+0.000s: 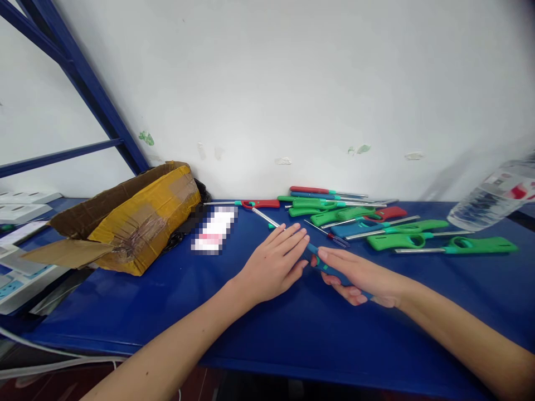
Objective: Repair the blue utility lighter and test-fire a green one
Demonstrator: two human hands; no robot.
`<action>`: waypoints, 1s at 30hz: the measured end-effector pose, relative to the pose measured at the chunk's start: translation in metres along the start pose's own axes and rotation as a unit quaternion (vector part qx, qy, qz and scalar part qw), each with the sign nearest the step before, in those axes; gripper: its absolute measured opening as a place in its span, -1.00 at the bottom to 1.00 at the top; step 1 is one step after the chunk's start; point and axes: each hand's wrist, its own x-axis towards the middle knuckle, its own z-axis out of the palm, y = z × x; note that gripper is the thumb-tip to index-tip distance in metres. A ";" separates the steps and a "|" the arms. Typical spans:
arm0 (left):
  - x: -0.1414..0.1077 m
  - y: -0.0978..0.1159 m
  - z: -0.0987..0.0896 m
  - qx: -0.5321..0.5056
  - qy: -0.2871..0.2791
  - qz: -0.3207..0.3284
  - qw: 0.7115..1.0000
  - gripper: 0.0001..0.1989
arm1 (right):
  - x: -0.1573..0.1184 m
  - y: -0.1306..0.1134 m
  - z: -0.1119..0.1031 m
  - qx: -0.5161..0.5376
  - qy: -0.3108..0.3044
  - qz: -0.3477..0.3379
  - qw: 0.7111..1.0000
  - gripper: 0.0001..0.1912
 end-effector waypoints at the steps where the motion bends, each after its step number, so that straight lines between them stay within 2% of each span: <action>1: 0.000 0.001 0.000 0.002 0.002 0.001 1.000 -0.58 | 0.000 0.000 0.000 -0.002 0.000 0.001 1.000 -0.53; 12: -0.001 0.000 0.002 0.012 -0.001 -0.002 1.000 -0.58 | 0.004 0.002 0.002 0.019 -0.005 0.016 1.000 -0.55; 19: -0.004 -0.014 0.004 0.023 -0.002 0.000 1.000 -0.60 | 0.007 0.002 -0.013 0.040 -0.045 0.025 0.998 -0.59; 24: -0.003 -0.021 0.000 -0.015 0.076 -0.047 0.996 -0.63 | 0.013 0.001 -0.022 0.054 -0.033 0.021 0.998 -0.58; 27: 0.000 -0.017 -0.003 -0.062 0.122 -0.100 0.986 -0.75 | 0.015 -0.002 -0.023 0.052 -0.020 0.028 0.998 -0.60; 30: 0.002 -0.011 -0.002 -0.151 0.110 -0.194 0.963 -0.85 | 0.016 -0.003 -0.024 0.067 -0.020 0.031 0.997 -0.62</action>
